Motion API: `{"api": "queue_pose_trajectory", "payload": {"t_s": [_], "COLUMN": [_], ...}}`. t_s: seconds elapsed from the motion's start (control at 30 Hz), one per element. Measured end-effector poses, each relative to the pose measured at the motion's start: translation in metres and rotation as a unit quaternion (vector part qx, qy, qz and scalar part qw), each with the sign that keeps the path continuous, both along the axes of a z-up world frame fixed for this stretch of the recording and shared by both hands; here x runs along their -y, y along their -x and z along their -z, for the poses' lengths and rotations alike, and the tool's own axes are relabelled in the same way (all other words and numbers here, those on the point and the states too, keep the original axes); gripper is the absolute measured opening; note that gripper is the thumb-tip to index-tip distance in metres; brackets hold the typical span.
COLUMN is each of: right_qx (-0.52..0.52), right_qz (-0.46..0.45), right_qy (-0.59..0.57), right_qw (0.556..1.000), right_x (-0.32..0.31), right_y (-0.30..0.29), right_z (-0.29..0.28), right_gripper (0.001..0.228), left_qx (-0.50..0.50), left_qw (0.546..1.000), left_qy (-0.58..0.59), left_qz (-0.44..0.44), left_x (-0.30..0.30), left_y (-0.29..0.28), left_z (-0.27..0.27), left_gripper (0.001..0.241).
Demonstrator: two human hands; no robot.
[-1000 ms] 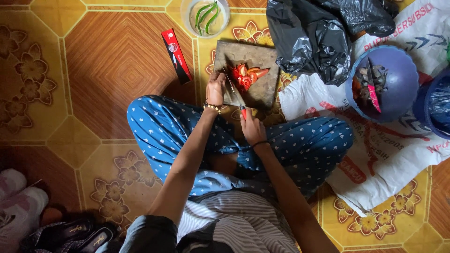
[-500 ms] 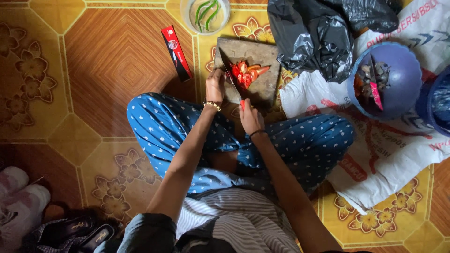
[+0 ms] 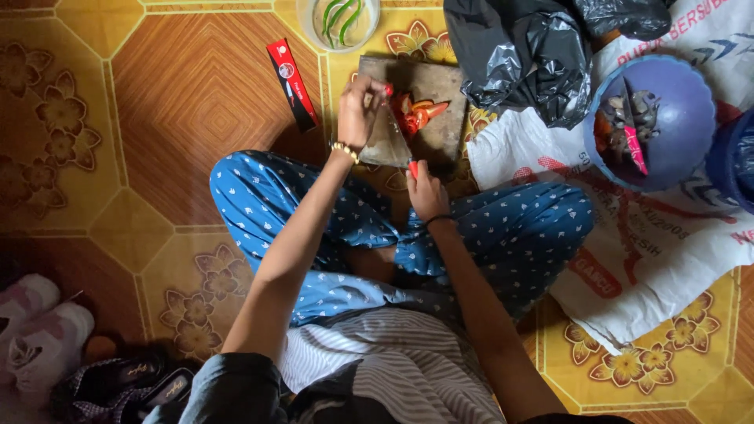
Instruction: Slicing tomatoes and chilies on a wooden cutting board while sitting on the floor.
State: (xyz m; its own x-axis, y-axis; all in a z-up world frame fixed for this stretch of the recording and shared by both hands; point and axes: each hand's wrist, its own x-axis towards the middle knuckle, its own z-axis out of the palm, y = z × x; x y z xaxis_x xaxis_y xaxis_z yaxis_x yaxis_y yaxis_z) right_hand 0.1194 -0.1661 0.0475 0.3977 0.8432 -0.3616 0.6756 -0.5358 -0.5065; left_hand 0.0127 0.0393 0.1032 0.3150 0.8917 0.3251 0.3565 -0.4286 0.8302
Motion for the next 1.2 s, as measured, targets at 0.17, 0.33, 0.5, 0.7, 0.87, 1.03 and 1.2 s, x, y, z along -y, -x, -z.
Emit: {"api": "queue_pose_trajectory", "payload": {"t_s": [0.17,0.33,0.5,0.7,0.87,1.03,1.2], "right_qx": [0.031,-0.026,-0.018,-0.046,-0.201,-0.207,0.057], "right_qz": [-0.001,-0.003,0.002,0.006,0.006,0.038,0.030], "right_qy": [-0.058,-0.087,-0.146,-0.165,-0.123,-0.182,-0.116], "right_qw": [0.998,0.996,0.989,0.985,0.972,0.961,0.991], "right_x": [0.003,0.001,0.004,0.000,0.005,0.010,0.008], "right_y": [0.003,0.000,0.003,0.005,0.036,0.018,0.018], "right_z": [0.028,0.024,0.038,0.048,0.123,0.107,0.086], "right_gripper": [0.037,0.036,0.033,0.035,0.034,0.046,0.044], "left_qx": [0.084,0.293,0.393,0.320,0.236,0.210,0.234], "left_qw": [0.988,0.866,0.725,0.729,0.706,0.733,0.825], "left_qy": [0.045,0.374,0.542,0.576,0.620,0.553,0.316], "left_qz": [0.121,0.153,0.164,0.184,0.248,0.338,0.407], "left_x": [-0.007,-0.021,-0.010,0.027,0.091,0.173,0.171], "left_y": [-0.034,-0.052,-0.053,-0.097,-0.247,-0.415,-0.471], "left_z": [-0.026,0.036,0.069,0.076,0.094,-0.083,-0.073], "left_gripper": [0.019,0.009,0.014,0.021,0.029,0.057,0.051]}}
